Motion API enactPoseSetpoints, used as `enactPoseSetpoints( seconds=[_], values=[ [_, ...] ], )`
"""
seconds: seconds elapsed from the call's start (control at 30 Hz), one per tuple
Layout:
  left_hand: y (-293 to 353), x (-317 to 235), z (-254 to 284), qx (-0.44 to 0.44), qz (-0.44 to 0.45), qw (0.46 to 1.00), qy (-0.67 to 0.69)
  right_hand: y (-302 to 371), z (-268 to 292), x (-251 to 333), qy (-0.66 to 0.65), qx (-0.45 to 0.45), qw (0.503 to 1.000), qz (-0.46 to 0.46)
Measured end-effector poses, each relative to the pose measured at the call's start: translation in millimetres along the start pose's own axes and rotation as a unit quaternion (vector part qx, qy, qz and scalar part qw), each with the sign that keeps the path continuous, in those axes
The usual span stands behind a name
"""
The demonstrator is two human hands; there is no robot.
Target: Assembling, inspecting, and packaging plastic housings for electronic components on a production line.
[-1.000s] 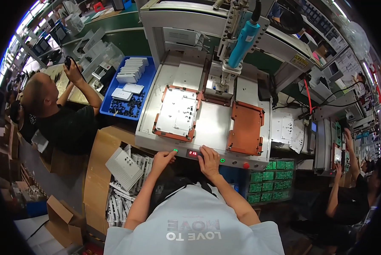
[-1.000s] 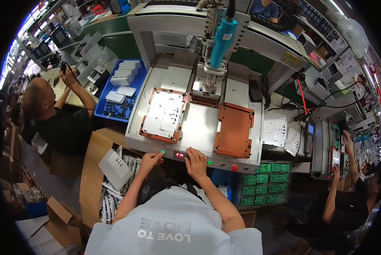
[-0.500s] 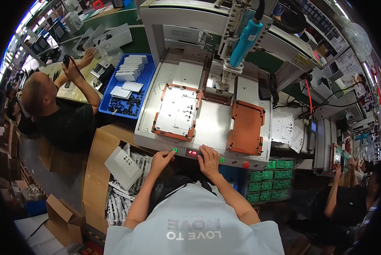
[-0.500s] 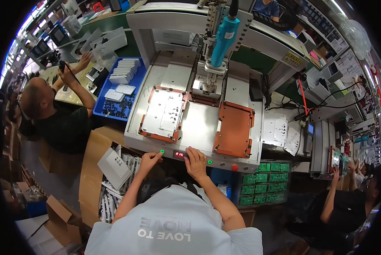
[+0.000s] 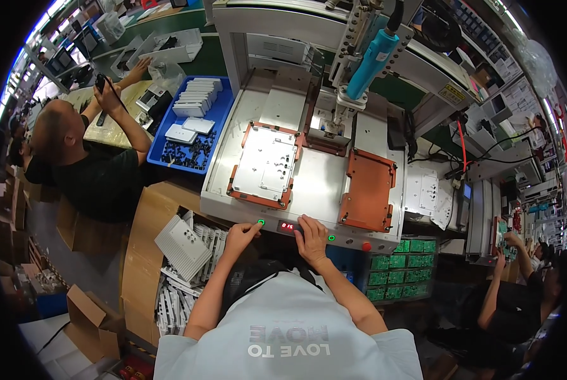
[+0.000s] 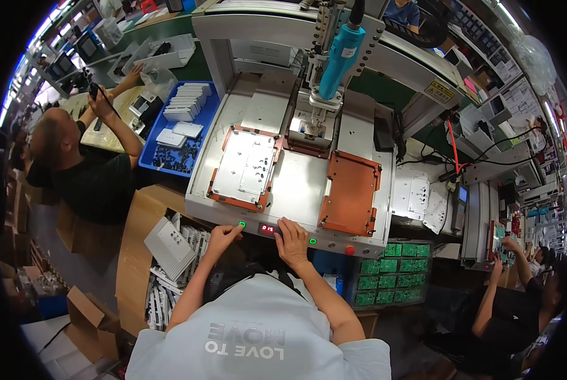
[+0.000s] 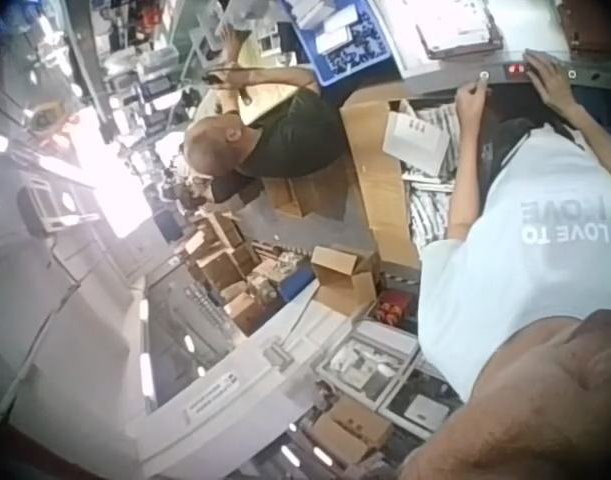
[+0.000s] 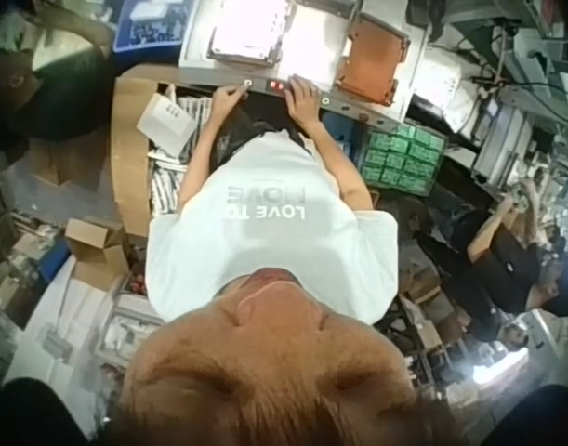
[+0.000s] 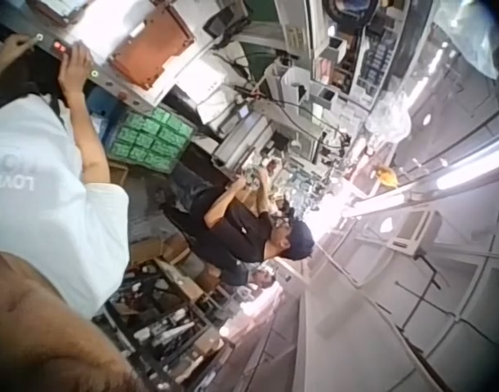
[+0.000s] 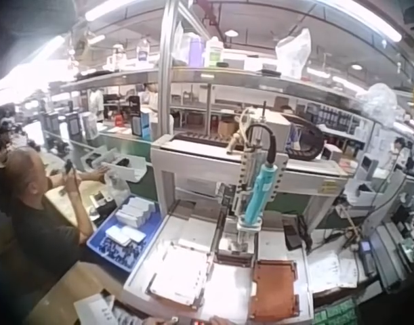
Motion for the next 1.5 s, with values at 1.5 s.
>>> enactPoseSetpoints(
  seconds=[1.5],
  values=[
    [-1.5, 3.0, -2.0, 0.001, 0.022, 1.0, -0.015, -23.9, 42.6, 28.8, -0.259, -0.03, 0.947, -0.186]
  ],
)
Point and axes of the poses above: each hand's wrist, its own y-axis away from the middle knuckle, its own z-axis out of the back of the hand, x = y × z, the point moved 3 cm from there along -y, towards the middle knuckle, and after that the axes turned 9 degrees about -y, right-handed, at the moved point
